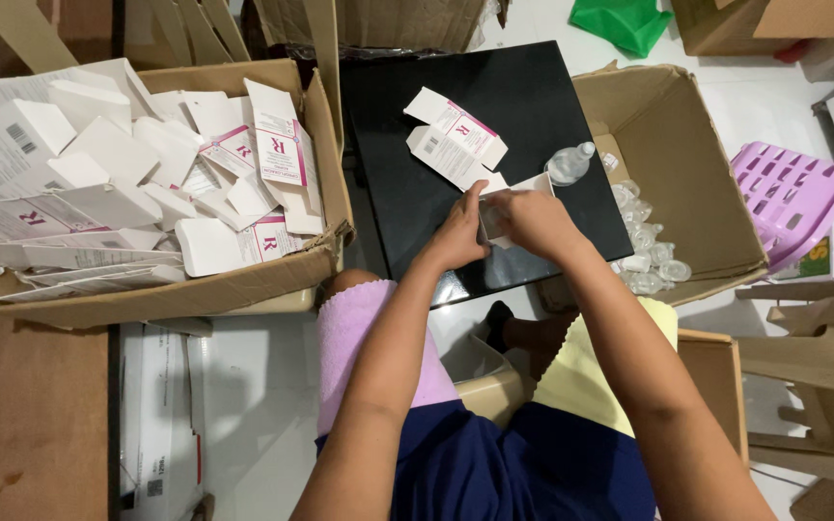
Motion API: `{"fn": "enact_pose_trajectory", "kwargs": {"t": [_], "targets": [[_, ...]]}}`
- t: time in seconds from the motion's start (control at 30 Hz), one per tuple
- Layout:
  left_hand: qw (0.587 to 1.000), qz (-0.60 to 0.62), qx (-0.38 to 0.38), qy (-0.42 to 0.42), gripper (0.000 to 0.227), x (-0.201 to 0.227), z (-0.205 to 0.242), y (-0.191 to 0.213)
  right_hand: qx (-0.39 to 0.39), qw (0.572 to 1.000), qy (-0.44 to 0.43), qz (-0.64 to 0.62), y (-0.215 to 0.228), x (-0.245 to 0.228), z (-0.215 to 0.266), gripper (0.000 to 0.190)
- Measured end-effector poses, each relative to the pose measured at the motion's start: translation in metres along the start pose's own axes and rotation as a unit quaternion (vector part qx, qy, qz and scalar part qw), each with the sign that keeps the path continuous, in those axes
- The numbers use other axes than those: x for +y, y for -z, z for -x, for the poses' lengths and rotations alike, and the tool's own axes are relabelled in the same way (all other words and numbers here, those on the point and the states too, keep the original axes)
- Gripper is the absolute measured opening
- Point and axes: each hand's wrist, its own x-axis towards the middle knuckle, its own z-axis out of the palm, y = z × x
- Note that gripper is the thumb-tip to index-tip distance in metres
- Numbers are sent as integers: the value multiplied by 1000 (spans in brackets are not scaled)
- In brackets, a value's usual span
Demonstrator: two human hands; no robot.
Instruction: The person repeatedly picks small white boxes and clear plastic bottles from nearby boxes, places them on a black table, inserts each bottle into a box, and closes the box. The person stacks the completed boxes on the table. The workspace contains multiple cardboard boxes filled with boxes and bottles.
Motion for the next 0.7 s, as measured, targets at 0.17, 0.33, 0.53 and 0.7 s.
{"fn": "enact_pose_trajectory", "kwargs": {"t": [0.17,0.33,0.53,0.7], "targets": [[1000,-7,-14,6,117,2,0,0,-150,980,-54,118,-6,-2,-17,28],[1000,-2,-14,13,122,2,-1,3,-137,983,-80,95,-7,-1,-20,36],[1000,-7,-9,-12,122,-5,-2,-2,-206,966,-91,128,-11,10,-29,33],[1000,1,-12,6,120,-1,-1,0,-251,948,-120,155,-6,8,-42,36]]}}
